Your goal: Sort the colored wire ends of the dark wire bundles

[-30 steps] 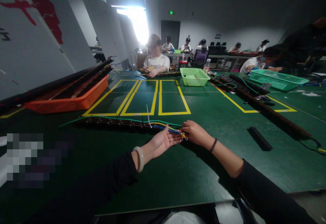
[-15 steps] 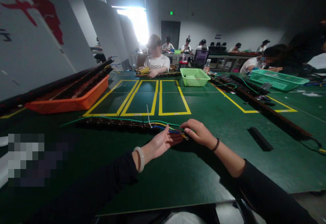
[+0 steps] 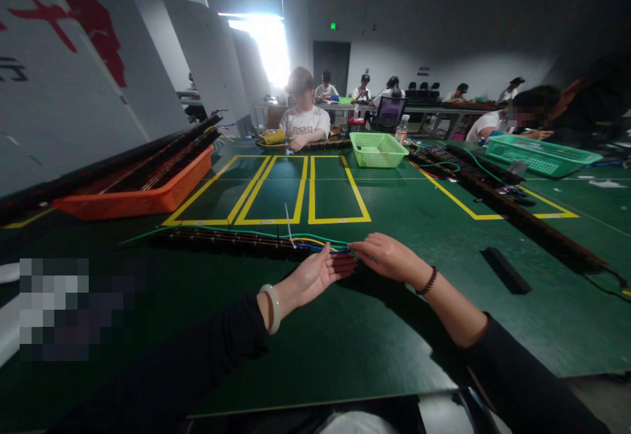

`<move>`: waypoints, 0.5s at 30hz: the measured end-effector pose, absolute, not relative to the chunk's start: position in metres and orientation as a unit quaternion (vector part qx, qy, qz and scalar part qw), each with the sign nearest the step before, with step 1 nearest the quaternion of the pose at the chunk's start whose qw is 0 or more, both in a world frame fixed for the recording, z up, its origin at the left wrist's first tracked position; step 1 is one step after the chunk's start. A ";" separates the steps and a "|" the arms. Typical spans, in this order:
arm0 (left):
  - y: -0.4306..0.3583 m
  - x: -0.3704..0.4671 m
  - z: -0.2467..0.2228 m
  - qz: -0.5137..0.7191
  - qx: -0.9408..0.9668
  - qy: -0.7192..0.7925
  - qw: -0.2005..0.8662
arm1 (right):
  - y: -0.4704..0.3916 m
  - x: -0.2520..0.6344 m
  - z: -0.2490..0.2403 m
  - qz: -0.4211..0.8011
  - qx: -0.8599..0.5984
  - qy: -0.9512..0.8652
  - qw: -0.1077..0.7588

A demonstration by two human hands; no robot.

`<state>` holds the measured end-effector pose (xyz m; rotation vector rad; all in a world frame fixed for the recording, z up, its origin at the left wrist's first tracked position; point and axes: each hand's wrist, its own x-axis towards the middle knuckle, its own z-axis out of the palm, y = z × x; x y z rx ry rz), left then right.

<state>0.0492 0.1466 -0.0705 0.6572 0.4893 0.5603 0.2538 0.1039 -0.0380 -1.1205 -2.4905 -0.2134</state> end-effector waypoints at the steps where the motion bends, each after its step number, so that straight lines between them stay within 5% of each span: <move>1: 0.146 0.049 -0.070 0.271 0.319 0.236 0.877 | 0.104 0.256 -0.037 -0.079 -0.406 -0.890 0.189; 9: 0.147 0.046 -0.068 0.259 0.280 0.277 0.882 | 0.103 0.250 -0.043 0.011 -0.458 -0.859 0.229; 15: 0.145 0.046 -0.066 0.254 0.302 0.286 0.873 | 0.101 0.241 -0.049 0.110 -0.490 -0.847 0.174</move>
